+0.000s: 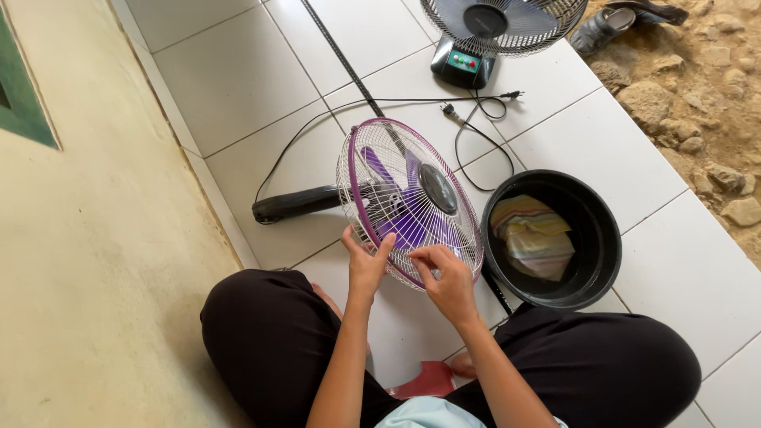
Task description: The person sits on a tiled floor and manipulates the front grille of a purple electric fan, repeatedly adjusting and pressing the rim and wire mesh with both hands. A second black fan and a bucket with a cloth are visible nearby.
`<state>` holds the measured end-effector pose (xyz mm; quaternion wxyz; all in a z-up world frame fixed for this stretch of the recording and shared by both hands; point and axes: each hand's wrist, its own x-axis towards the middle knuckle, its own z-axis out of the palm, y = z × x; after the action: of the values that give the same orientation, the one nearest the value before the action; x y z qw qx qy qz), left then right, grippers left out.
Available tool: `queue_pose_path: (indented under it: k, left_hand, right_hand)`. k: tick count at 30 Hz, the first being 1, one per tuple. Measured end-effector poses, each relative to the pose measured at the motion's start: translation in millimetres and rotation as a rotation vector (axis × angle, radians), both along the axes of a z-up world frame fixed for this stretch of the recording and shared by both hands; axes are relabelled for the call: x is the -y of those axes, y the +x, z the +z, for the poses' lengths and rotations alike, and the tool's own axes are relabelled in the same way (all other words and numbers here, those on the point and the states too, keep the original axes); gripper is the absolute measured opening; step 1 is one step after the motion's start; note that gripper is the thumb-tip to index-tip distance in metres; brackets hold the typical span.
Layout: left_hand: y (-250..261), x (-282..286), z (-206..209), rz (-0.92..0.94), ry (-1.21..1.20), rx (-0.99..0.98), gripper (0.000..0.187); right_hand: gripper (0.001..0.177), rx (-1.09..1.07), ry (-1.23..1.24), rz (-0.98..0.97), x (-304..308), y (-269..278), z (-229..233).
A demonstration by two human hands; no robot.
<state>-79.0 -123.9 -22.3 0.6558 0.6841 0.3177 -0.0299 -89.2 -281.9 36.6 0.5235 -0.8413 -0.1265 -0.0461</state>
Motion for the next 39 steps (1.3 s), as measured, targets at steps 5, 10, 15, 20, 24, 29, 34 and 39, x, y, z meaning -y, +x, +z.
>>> queue_pose_path:
  k: [5,10,15,20,24,29,34,39]
  left_hand:
    - [12,-5,-4,-0.008,-0.021,0.016,0.097]
    - [13,-7,-8,-0.007,-0.025,0.012,0.100]
    - [12,-6,-13,0.014,-0.054,0.086,0.098]
    - [12,-6,-14,0.022,-0.032,0.116,0.097]
    - [15,-8,-14,0.025,-0.025,0.058,0.099]
    - [16,-10,-14,0.022,-0.076,0.039,0.099]
    - [13,-12,-14,0.005,-0.117,0.039,0.096]
    - [14,-12,-14,0.008,-0.123,0.048,0.097]
  right_hand:
    - [0.015,0.239,-0.139,0.135,-7,10,9]
    - [0.011,0.345,-0.350,0.308,-10,25,12]
    - [0.018,0.530,-0.529,0.472,-9,39,13]
    - [0.022,0.641,-0.670,0.605,-9,51,16]
    - [0.019,0.655,-0.758,0.653,-14,54,16]
    - [0.019,0.623,-0.685,0.585,-22,51,10]
    - [0.016,0.529,-0.616,0.413,-29,42,0]
    - [0.017,0.432,-0.496,0.349,-24,35,-6]
